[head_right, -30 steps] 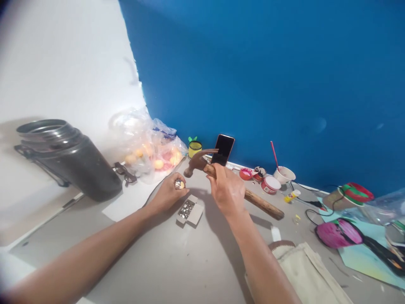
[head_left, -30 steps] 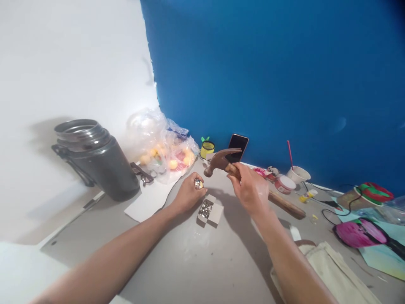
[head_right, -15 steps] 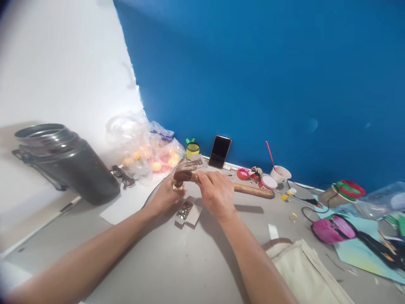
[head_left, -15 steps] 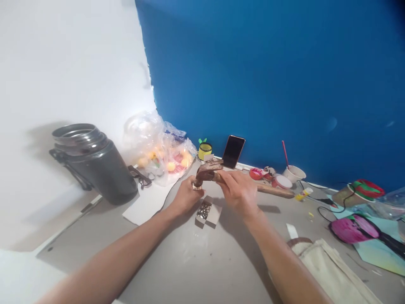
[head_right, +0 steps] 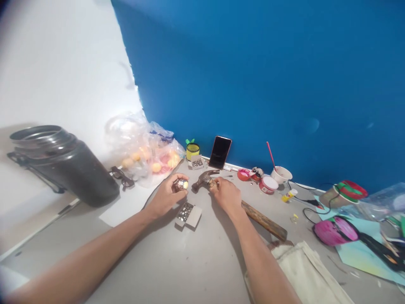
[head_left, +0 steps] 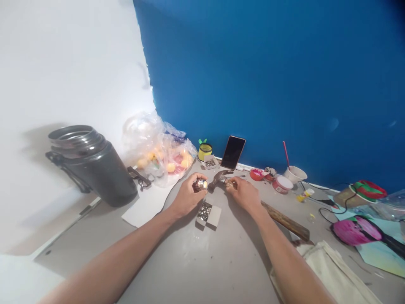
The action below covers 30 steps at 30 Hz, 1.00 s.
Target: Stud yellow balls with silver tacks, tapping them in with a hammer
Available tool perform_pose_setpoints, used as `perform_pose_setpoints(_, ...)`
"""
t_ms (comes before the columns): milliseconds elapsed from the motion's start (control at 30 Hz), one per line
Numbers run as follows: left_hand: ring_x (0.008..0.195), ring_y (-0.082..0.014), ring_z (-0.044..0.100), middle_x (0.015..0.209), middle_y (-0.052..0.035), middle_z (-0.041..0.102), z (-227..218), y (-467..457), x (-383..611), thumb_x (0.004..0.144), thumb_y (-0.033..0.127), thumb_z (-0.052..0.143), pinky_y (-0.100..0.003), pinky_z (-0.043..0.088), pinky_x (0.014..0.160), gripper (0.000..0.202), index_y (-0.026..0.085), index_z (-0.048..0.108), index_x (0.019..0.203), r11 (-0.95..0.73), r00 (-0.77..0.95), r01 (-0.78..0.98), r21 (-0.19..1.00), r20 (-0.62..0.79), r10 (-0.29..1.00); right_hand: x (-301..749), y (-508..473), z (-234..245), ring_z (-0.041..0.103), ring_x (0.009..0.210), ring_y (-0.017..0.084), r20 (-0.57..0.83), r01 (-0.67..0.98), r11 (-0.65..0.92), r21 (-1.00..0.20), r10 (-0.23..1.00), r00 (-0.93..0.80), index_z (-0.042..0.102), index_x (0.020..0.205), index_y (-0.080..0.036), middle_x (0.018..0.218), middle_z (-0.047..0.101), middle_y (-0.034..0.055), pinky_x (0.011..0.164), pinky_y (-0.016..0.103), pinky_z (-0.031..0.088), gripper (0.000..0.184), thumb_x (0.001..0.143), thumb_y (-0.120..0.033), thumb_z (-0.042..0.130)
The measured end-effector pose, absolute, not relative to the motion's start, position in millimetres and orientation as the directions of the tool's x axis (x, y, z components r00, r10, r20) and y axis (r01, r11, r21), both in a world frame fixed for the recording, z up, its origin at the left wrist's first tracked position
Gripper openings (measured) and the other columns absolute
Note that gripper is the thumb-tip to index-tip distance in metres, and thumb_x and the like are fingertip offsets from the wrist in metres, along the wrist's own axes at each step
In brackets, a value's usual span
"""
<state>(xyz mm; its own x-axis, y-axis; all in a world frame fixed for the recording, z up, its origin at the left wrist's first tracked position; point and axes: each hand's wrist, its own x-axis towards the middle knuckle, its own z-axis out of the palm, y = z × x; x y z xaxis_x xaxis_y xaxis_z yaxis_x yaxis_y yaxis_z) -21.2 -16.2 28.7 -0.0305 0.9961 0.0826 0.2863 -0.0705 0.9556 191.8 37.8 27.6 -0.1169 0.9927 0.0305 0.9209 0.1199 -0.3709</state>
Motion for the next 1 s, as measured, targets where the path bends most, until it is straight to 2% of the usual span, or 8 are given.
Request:
perform_pose_setpoints(167, 0.081, -0.0138, 0.062, 0.105, -0.0048, 0.067, 36.9, -18.8, -19.8, 0.071, 0.021, 0.068, -0.027, 0.052, 0.073, 0.049, 0.018, 0.060, 0.120, -0.051, -0.015, 0.111, 0.993, 0.053, 0.998, 184.9, 33.3, 21.9, 0.064, 0.095, 0.024, 0.003, 0.925, 0.165, -0.341, 0.985, -0.174, 0.071, 0.108, -0.026, 0.102, 0.073, 0.0058, 0.069, 0.030, 0.035, 0.021, 0.093, -0.032, 0.057)
perform_pose_setpoints(300, 0.080, -0.0150, 0.065, 0.096, -0.0039, 0.065, 33.0, -16.3, -19.4, 0.071, 0.022, 0.074, -0.030, 0.053, 0.073, 0.046, 0.017, 0.061, 0.115, 0.038, 0.056, -0.183, 0.982, -0.028, 0.998, 184.4, 35.3, 13.2, 0.059, 0.105, 0.025, 0.055, 0.938, 0.235, -0.254, 0.972, -0.228, 0.072, 0.100, -0.022, 0.105, 0.068, 0.0096, 0.076, 0.031, 0.038, 0.018, 0.092, -0.029, 0.059)
perform_pose_setpoints(400, 0.073, -0.0131, 0.063, 0.087, -0.0016, 0.062, 28.0, -12.6, -21.4, 0.069, 0.018, 0.078, -0.027, 0.050, 0.067, 0.050, 0.016, 0.063, 0.116, 0.109, 0.131, -0.363, 0.925, -0.065, 0.989, 182.9, 35.2, 13.9, 0.059, 0.106, 0.026, 0.094, 0.942, 0.246, -0.227, 0.969, -0.230, 0.072, 0.108, -0.021, 0.108, 0.067, 0.0109, 0.081, 0.032, 0.040, 0.022, 0.092, -0.030, 0.061)
perform_pose_setpoints(500, 0.070, -0.0119, 0.063, 0.095, -0.0046, 0.066, 24.7, -8.9, -25.1, 0.069, 0.012, 0.078, -0.026, 0.048, 0.064, 0.052, 0.017, 0.064, 0.119, 0.174, 0.184, -0.477, 0.862, -0.096, 0.978, 177.0, 29.2, 23.5, 0.060, 0.105, 0.024, 0.201, 0.905, 0.292, -0.309, 0.950, -0.238, 0.072, 0.110, -0.022, 0.110, 0.070, 0.0096, 0.083, 0.031, 0.040, 0.022, 0.094, -0.030, 0.060)
perform_pose_setpoints(633, 0.070, -0.0139, 0.063, 0.104, -0.0122, 0.068, 24.2, -5.9, -29.9, 0.072, 0.009, 0.068, -0.027, 0.048, 0.062, 0.037, 0.012, 0.067, 0.109, 0.274, 0.245, -0.632, 0.725, -0.148, 0.958, 166.6, 15.3, 37.7, 0.063, 0.093, 0.021, 0.270, 0.814, 0.395, -0.426, 0.914, -0.303, 0.071, 0.089, -0.024, 0.094, 0.073, 0.0033, 0.076, 0.029, 0.039, 0.016, 0.095, -0.028, 0.057)
perform_pose_setpoints(800, 0.059, -0.0105, 0.049, 0.087, -0.0101, 0.063, 24.3, -5.7, -34.4, 0.068, 0.010, 0.059, -0.023, 0.036, 0.049, 0.040, 0.009, 0.069, 0.106, 0.319, 0.321, -0.738, 0.595, -0.106, 0.941, 163.4, 6.5, 40.7, 0.063, 0.083, 0.019, 0.257, 0.779, 0.433, -0.454, 0.900, -0.351, 0.070, 0.083, -0.025, 0.086, 0.073, 0.0006, 0.070, 0.029, 0.036, 0.017, 0.093, -0.029, 0.058)
perform_pose_setpoints(900, 0.054, -0.0089, 0.044, 0.082, -0.0068, 0.059, 23.6, -5.5, -36.8, 0.069, 0.013, 0.060, -0.021, 0.031, 0.047, 0.039, 0.009, 0.068, 0.107, 0.331, 0.348, -0.724, 0.604, -0.094, 0.933, 164.0, 7.4, 40.9, 0.062, 0.082, 0.018, 0.219, 0.790, 0.415, -0.451, 0.910, -0.353, 0.071, 0.084, -0.025, 0.087, 0.074, -0.0002, 0.068, 0.028, 0.034, 0.017, 0.094, -0.029, 0.058)
perform_pose_setpoints(1000, 0.049, -0.0062, 0.040, 0.084, -0.0053, 0.059, 21.7, -4.6, -38.1, 0.081, 0.025, 0.061, -0.020, 0.025, 0.044, 0.025, 0.012, 0.066, 0.101, 0.331, 0.369, -0.693, 0.640, -0.080, 0.926, 163.6, 8.2, 43.8, 0.062, 0.081, 0.018, 0.183, 0.806, 0.392, -0.444, 0.920, -0.347, 0.071, 0.086, -0.025, 0.088, 0.074, -0.0002, 0.067, 0.028, 0.033, 0.015, 0.093, -0.028, 0.059)
